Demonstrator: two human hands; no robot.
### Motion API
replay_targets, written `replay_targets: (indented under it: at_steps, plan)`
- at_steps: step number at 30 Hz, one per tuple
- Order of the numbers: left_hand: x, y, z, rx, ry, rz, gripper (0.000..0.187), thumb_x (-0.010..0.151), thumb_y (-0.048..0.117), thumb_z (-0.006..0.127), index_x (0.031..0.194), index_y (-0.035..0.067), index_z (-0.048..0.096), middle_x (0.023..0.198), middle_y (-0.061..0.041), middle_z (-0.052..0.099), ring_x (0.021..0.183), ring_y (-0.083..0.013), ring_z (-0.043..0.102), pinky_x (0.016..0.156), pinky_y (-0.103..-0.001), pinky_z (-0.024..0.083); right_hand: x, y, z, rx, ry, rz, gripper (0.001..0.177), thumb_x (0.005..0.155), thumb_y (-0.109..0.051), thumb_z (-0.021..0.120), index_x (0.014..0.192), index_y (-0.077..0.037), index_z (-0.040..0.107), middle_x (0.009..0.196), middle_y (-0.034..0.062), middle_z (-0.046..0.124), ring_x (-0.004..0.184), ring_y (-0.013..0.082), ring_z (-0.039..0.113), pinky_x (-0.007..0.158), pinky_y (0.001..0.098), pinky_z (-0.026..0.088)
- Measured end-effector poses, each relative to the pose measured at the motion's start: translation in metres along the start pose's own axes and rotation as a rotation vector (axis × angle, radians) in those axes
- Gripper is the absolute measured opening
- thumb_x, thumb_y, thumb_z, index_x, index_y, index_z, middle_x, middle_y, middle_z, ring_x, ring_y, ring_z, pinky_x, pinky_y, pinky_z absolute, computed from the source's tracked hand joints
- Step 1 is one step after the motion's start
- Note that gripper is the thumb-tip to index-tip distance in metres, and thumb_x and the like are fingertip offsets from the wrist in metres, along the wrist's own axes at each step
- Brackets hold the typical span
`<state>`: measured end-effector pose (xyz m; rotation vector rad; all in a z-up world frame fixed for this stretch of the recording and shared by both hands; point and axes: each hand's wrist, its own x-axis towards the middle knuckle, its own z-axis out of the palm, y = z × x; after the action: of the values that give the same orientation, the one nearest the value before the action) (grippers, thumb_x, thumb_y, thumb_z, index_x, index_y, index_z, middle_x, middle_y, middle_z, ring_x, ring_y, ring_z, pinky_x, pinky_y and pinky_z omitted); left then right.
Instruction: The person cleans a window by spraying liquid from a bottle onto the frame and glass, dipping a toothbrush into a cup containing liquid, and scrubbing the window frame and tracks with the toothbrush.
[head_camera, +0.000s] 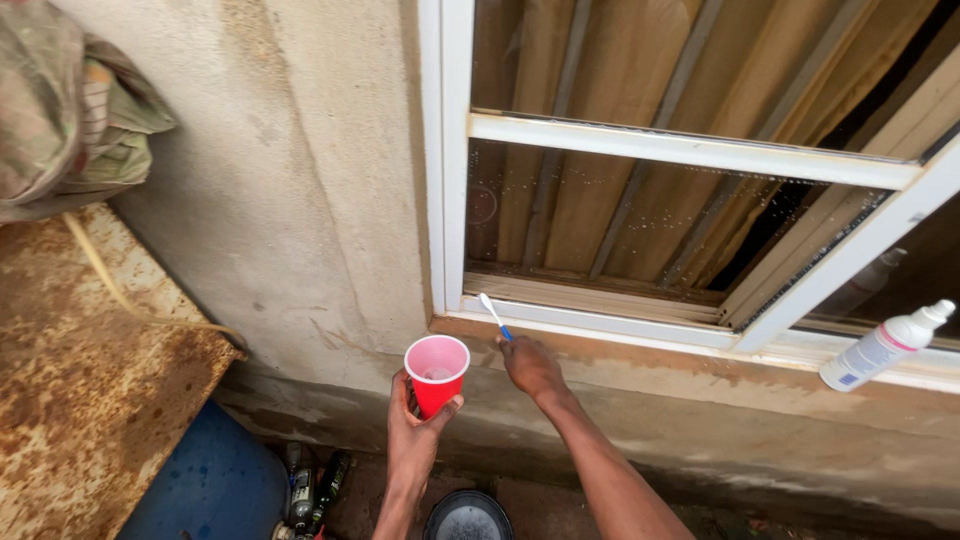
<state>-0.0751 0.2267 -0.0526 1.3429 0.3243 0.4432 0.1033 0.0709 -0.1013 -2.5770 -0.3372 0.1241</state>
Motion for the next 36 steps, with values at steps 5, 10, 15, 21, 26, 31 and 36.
replay_targets:
  at_steps: [5, 10, 15, 21, 26, 31, 36]
  plan:
    - [-0.003, -0.008, 0.026, 0.023, -0.075, -0.035, 0.073, 0.073, 0.002, 0.083, 0.137, 0.005, 0.049, 0.121, -0.011, 0.067, 0.112, -0.0192, 0.065, 0.098, -0.034, 0.052, -0.032, 0.057, -0.039, 0.008, 0.064, 0.220, 0.056, 0.101, -0.054, 0.044, 0.103, -0.007, 0.072, 0.102, 0.0240, 0.071, 0.102, 0.0477, 0.064, 0.090, 0.0577, 0.049]
    - [-0.011, -0.019, 0.063, 0.060, -0.176, -0.105, 0.075, 0.073, 0.003, 0.083, 0.139, 0.006, 0.047, 0.124, -0.010, 0.066, 0.115, -0.0188, 0.064, 0.100, -0.035, 0.051, -0.059, 0.167, -0.070, -0.103, 0.229, 0.317, 0.055, 0.103, -0.052, 0.045, 0.099, -0.005, 0.072, 0.094, 0.0284, 0.072, 0.094, 0.0495, 0.067, 0.087, 0.0585, 0.052]
    - [-0.020, -0.025, 0.104, 0.094, -0.293, -0.118, 0.077, 0.072, 0.004, 0.084, 0.140, 0.006, 0.047, 0.125, -0.012, 0.066, 0.117, -0.0203, 0.063, 0.101, -0.036, 0.051, -0.085, 0.269, -0.109, -0.189, 0.354, 0.453, 0.053, 0.103, -0.049, 0.045, 0.094, -0.003, 0.070, 0.089, 0.0308, 0.071, 0.090, 0.0516, 0.067, 0.083, 0.0606, 0.052]
    - [-0.029, -0.034, 0.139, 0.143, -0.390, -0.147, 0.079, 0.072, 0.007, 0.084, 0.141, 0.008, 0.047, 0.128, -0.011, 0.065, 0.120, -0.0202, 0.062, 0.103, -0.037, 0.052, -0.096, 0.294, -0.121, -0.115, 0.454, 0.540, 0.055, 0.106, -0.047, 0.045, 0.090, -0.002, 0.071, 0.087, 0.0319, 0.070, 0.090, 0.0520, 0.067, 0.081, 0.0597, 0.054]
    - [-0.035, -0.037, 0.160, 0.169, -0.428, -0.145, 0.079, 0.072, 0.005, 0.085, 0.141, 0.008, 0.046, 0.127, -0.011, 0.064, 0.119, -0.0216, 0.062, 0.102, -0.038, 0.051, -0.104, 0.266, -0.126, -0.066, 0.387, 0.470, 0.053, 0.105, -0.047, 0.044, 0.095, -0.002, 0.070, 0.088, 0.0332, 0.069, 0.090, 0.0530, 0.066, 0.082, 0.0610, 0.051]
    - [-0.041, -0.036, 0.171, 0.160, -0.443, -0.158, 0.079, 0.072, 0.006, 0.085, 0.141, 0.007, 0.047, 0.126, -0.013, 0.066, 0.118, -0.0221, 0.064, 0.102, -0.038, 0.053, -0.109, 0.263, -0.135, -0.015, 0.388, 0.539, 0.057, 0.107, -0.048, 0.041, 0.099, 0.001, 0.069, 0.090, 0.0334, 0.069, 0.091, 0.0535, 0.066, 0.082, 0.0610, 0.051]
    - [-0.043, -0.036, 0.178, 0.195, -0.428, -0.160, 0.081, 0.072, 0.007, 0.085, 0.143, 0.007, 0.045, 0.128, -0.013, 0.065, 0.120, -0.0226, 0.063, 0.103, -0.038, 0.052, -0.111, 0.256, -0.140, 0.020, 0.358, 0.493, 0.055, 0.106, -0.048, 0.041, 0.102, 0.000, 0.068, 0.090, 0.0342, 0.069, 0.091, 0.0541, 0.065, 0.084, 0.0602, 0.051]
